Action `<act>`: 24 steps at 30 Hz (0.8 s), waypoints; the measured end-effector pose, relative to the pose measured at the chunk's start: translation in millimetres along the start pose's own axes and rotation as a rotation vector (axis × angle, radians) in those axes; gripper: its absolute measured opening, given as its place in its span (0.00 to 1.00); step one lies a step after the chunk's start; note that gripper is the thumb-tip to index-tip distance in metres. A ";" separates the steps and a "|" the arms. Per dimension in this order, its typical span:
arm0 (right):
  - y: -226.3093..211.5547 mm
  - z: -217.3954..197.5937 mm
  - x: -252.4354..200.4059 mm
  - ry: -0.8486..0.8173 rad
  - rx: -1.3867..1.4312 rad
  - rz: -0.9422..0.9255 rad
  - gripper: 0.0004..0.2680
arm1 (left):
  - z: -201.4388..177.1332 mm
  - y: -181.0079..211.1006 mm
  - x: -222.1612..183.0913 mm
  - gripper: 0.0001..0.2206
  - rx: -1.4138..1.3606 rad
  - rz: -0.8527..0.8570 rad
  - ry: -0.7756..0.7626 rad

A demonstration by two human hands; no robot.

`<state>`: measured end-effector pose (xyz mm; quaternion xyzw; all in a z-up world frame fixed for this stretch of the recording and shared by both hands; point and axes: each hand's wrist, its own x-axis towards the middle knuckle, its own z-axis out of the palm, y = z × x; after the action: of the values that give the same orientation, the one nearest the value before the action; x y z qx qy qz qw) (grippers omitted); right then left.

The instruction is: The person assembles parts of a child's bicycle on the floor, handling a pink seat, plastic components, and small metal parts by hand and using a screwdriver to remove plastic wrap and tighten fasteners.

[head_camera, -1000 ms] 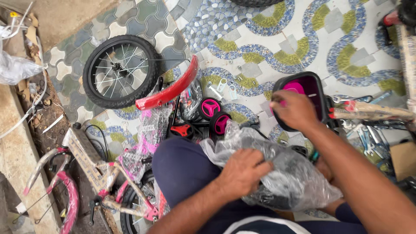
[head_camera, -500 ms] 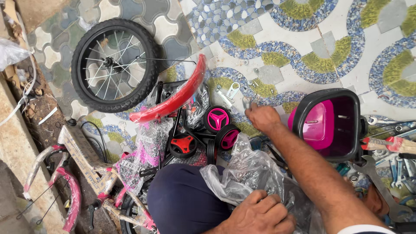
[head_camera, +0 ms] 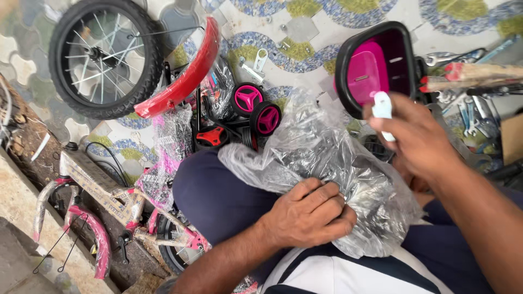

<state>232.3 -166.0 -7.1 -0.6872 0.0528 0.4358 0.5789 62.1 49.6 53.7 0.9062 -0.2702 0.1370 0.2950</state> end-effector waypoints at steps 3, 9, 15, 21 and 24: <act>15.4 -2.2 -72.2 0.033 -0.061 -0.007 0.10 | 2.2 19.8 -6.2 0.05 0.004 0.056 0.009; 31.8 3.7 -134.3 -0.186 -0.452 -0.439 0.11 | 15.2 50.4 -16.0 0.05 0.044 0.102 0.028; 18.5 23.4 -159.4 0.043 -0.837 -0.194 0.13 | 24.8 60.5 -27.6 0.06 0.102 0.220 0.060; 15.0 24.3 -175.7 0.132 -1.176 -0.551 0.11 | 29.4 61.5 -34.8 0.07 0.075 0.181 0.051; 8.5 24.8 -176.1 0.094 -1.303 -0.350 0.11 | 29.5 60.3 -35.6 0.08 0.088 0.201 0.046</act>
<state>105.8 -223.9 104.0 -0.9124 -0.3077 0.2482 0.1057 1.3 5.2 43.7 0.8833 -0.3464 0.1986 0.2458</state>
